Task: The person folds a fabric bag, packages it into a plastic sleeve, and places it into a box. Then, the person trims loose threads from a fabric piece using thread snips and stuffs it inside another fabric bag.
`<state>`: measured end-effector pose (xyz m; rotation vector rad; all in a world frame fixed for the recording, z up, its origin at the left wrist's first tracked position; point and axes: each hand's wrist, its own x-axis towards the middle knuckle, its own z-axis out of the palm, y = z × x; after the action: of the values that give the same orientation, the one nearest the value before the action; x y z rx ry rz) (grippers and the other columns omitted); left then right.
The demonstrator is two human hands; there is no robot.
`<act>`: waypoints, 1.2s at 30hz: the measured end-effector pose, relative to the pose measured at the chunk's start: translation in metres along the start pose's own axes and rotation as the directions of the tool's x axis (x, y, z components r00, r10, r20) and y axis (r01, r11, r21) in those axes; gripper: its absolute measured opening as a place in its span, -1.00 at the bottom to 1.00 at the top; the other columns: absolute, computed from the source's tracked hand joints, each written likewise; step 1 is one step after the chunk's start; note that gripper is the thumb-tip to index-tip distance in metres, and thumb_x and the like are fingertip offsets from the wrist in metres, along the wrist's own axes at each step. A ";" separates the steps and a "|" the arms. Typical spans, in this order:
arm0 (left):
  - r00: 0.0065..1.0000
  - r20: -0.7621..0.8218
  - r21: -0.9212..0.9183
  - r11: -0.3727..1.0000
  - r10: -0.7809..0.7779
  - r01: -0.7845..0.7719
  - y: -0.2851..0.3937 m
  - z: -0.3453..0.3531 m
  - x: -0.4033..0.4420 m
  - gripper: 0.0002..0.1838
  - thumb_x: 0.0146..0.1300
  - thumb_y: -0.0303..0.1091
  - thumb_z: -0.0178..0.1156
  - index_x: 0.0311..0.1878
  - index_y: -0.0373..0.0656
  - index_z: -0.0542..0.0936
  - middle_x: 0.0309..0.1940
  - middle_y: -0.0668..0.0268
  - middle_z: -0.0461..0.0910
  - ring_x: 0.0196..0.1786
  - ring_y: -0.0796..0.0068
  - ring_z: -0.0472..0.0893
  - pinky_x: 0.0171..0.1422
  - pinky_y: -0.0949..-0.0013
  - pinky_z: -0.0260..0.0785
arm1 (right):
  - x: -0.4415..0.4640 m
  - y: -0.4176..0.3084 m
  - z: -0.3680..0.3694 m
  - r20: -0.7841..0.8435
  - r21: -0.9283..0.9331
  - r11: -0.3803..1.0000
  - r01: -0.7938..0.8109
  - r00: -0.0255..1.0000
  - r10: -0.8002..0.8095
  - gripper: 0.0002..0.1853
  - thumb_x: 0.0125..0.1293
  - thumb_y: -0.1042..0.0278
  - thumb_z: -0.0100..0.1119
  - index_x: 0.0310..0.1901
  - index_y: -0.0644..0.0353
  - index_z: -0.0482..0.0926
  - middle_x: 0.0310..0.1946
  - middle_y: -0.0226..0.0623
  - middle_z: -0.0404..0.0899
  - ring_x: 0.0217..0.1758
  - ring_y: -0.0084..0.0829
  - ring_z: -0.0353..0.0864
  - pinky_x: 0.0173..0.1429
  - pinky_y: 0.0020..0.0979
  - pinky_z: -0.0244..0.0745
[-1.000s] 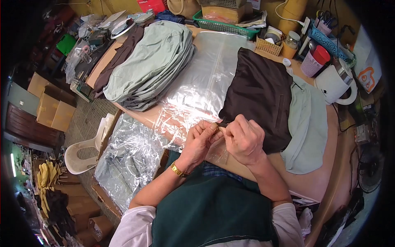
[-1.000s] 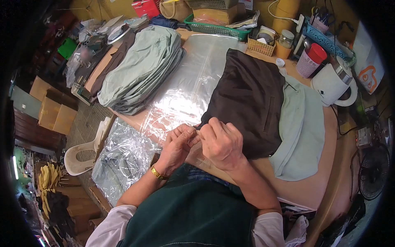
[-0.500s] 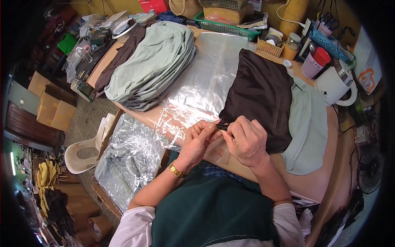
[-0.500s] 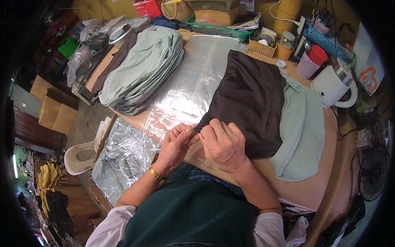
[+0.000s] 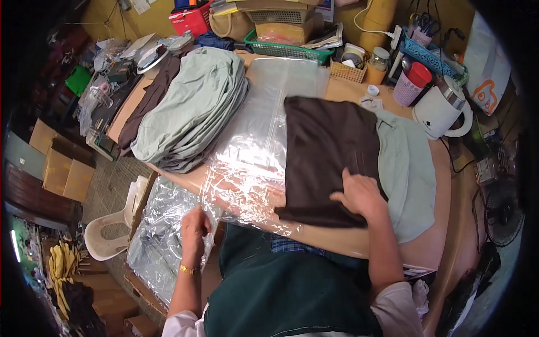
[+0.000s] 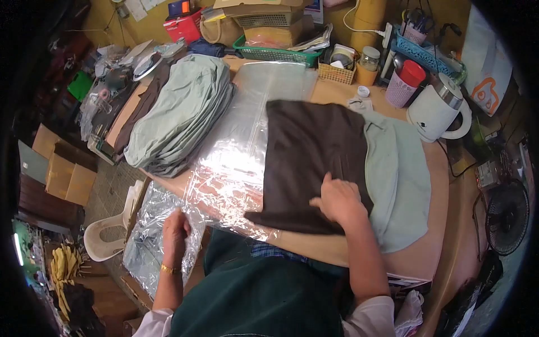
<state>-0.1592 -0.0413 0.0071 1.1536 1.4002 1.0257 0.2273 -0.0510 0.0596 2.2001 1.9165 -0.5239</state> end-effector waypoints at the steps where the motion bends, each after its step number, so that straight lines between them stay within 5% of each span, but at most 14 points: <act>1: 0.987 -0.082 0.167 0.979 0.136 -0.120 0.002 -0.010 0.003 -0.66 0.42 -0.13 0.11 -0.40 -0.18 0.49 -0.47 0.35 0.53 -0.47 0.65 0.39 -0.38 0.53 0.20 | -0.011 0.001 -0.011 0.003 0.014 0.999 0.047 0.999 -0.048 -0.39 0.23 0.04 0.29 0.14 0.39 0.46 -0.19 0.02 0.65 0.02 -0.06 0.63 0.12 -0.16 0.48; 4: 0.870 -0.190 0.274 0.876 0.455 -0.398 0.019 0.000 0.020 -0.81 0.29 -0.50 0.22 -0.05 -0.23 0.49 0.05 0.24 0.48 -0.05 0.51 0.52 -0.03 0.45 0.41 | -0.020 0.002 -0.044 -0.372 0.079 0.980 0.185 0.917 -0.143 -0.65 0.21 0.13 0.32 -0.16 0.26 0.57 -0.25 -0.07 0.62 -0.06 -0.05 0.62 0.05 -0.12 0.47; 11: 0.849 0.171 0.088 0.851 0.500 -0.518 0.049 0.141 0.136 -0.53 0.32 -0.35 0.21 0.23 -0.32 0.39 0.21 0.09 0.44 0.26 0.25 0.46 0.26 0.27 0.36 | 0.202 -0.031 -0.031 -0.799 0.365 0.770 0.524 0.601 -0.030 -0.60 0.21 0.10 0.31 -0.10 0.28 0.56 -0.18 -0.02 0.64 -0.06 -0.05 0.62 0.01 -0.20 0.49; 13: 0.825 0.022 0.136 0.816 0.565 -0.562 0.022 0.193 0.186 -0.39 0.28 -0.24 0.27 0.29 -0.36 0.33 0.27 0.02 0.40 0.32 0.19 0.42 0.34 0.25 0.29 | 0.211 -0.038 -0.015 -0.471 0.386 0.874 0.296 0.877 -0.089 -0.52 0.16 -0.02 0.34 -0.06 0.22 0.59 -0.03 0.01 0.62 0.09 0.00 0.57 0.10 -0.09 0.47; 16: 0.671 -0.145 0.407 0.662 0.727 -0.629 0.009 0.238 0.209 -0.35 0.28 -0.09 0.26 0.26 -0.37 0.37 0.19 -0.12 0.44 0.23 0.14 0.49 0.21 0.25 0.41 | 0.206 -0.045 -0.009 -0.553 0.491 0.778 0.392 0.830 -0.069 -0.65 0.23 0.06 0.25 -0.21 0.23 0.63 -0.21 0.05 0.64 -0.05 0.05 0.61 0.03 -0.09 0.47; 18: 0.852 0.297 -0.023 0.895 0.431 -0.445 0.053 0.224 0.154 -0.48 0.28 -0.05 0.25 0.01 -0.39 0.52 -0.14 -0.11 0.61 -0.07 0.27 0.61 0.02 0.21 0.45 | 0.198 -0.036 -0.023 -0.653 0.576 0.706 0.413 0.752 0.092 -0.68 0.27 0.13 0.19 -0.19 0.25 0.61 -0.20 0.07 0.63 -0.05 0.05 0.61 0.02 -0.10 0.47; 20: 0.808 0.586 0.345 0.920 -0.056 -0.187 0.048 0.215 0.104 -0.53 0.31 -0.03 0.22 -0.24 -0.39 0.54 -0.43 -0.06 0.61 -0.35 0.33 0.56 -0.16 0.12 0.39 | 0.202 -0.003 -0.039 -0.723 0.587 0.741 0.328 0.623 0.297 -0.70 0.33 0.17 0.12 -0.15 0.26 0.59 -0.18 0.07 0.63 -0.04 0.07 0.60 0.03 -0.07 0.46; 21: 0.730 0.683 0.249 0.932 0.022 -0.262 0.056 0.199 0.064 -0.50 0.35 -0.02 0.18 -0.35 -0.39 0.49 -0.48 -0.08 0.57 -0.43 0.30 0.49 -0.24 0.07 0.32 | 0.215 0.030 -0.045 -0.785 0.550 0.753 0.361 0.530 0.320 -0.71 0.34 0.19 0.10 -0.12 0.26 0.59 -0.16 0.09 0.63 -0.02 0.08 0.59 0.05 -0.06 0.46; 24: 0.633 0.693 0.100 0.823 0.345 -0.558 0.042 0.144 -0.008 -0.52 0.41 -0.02 0.12 -0.42 -0.30 0.56 -0.65 0.31 0.42 -0.49 0.55 0.39 -0.37 0.31 0.30 | 0.209 0.106 -0.069 -0.768 0.639 0.710 0.296 0.293 0.569 -0.76 0.29 0.37 0.03 -0.08 0.25 0.59 -0.17 0.08 0.65 -0.01 0.07 0.61 0.05 -0.10 0.47; 26: 0.758 0.639 0.428 0.879 -0.131 -0.209 0.051 0.091 -0.013 -0.57 0.41 -0.06 0.13 -0.40 -0.27 0.61 -0.62 0.26 0.50 -0.49 0.46 0.49 -0.34 0.31 0.35 | 0.192 0.124 -0.074 -0.708 0.693 0.695 0.191 0.362 0.606 -0.76 0.31 0.31 0.07 -0.09 0.25 0.58 -0.19 0.06 0.66 -0.04 0.06 0.62 0.03 -0.11 0.46; 28: 0.538 0.704 0.643 0.738 -0.464 -0.205 0.043 0.033 0.006 -0.59 0.39 0.00 0.12 -0.16 -0.18 0.68 -0.49 0.13 0.63 -0.42 0.28 0.59 -0.21 0.29 0.43 | 0.182 0.122 -0.076 -0.749 0.653 0.740 0.164 0.288 0.597 -0.72 0.33 0.22 0.11 -0.09 0.26 0.58 -0.20 0.04 0.66 -0.06 0.05 0.62 0.01 -0.11 0.45; 31: 0.504 0.725 0.643 0.723 -0.469 -0.254 0.036 -0.024 -0.008 -0.67 0.28 -0.08 0.28 -0.14 -0.18 0.66 -0.42 0.20 0.63 -0.41 0.38 0.58 -0.21 0.36 0.42 | 0.195 0.152 -0.072 -0.739 0.666 0.723 0.182 0.294 0.606 -0.67 0.36 0.12 0.11 -0.08 0.25 0.58 -0.20 0.04 0.65 -0.05 0.06 0.62 0.01 -0.10 0.44; 33: 0.893 0.449 0.789 0.486 -0.039 -0.376 0.039 -0.036 -0.015 -0.64 0.14 -0.23 0.41 -0.05 -0.18 0.61 -0.20 0.20 0.64 -0.24 0.42 0.60 -0.16 0.37 0.42 | 0.180 0.136 -0.081 -0.765 0.611 0.781 0.128 0.350 0.541 -0.65 0.36 0.09 0.10 -0.08 0.25 0.58 -0.20 0.07 0.64 -0.05 0.08 0.61 0.01 -0.08 0.43; 36: 0.948 0.222 0.577 0.752 0.230 -0.318 0.051 0.001 0.004 -0.45 0.06 -0.31 0.46 0.13 -0.22 0.53 -0.01 0.14 0.58 -0.05 0.39 0.61 -0.10 0.31 0.45 | 0.189 0.117 -0.087 -0.747 0.633 0.743 0.216 0.422 0.513 -0.62 0.35 0.06 0.11 -0.08 0.27 0.58 -0.18 0.08 0.64 -0.04 0.08 0.61 0.02 -0.08 0.43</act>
<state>-0.1521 -0.0284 0.0556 1.9200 1.5237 0.6720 0.3752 0.1357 0.0579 3.6971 2.0098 0.2054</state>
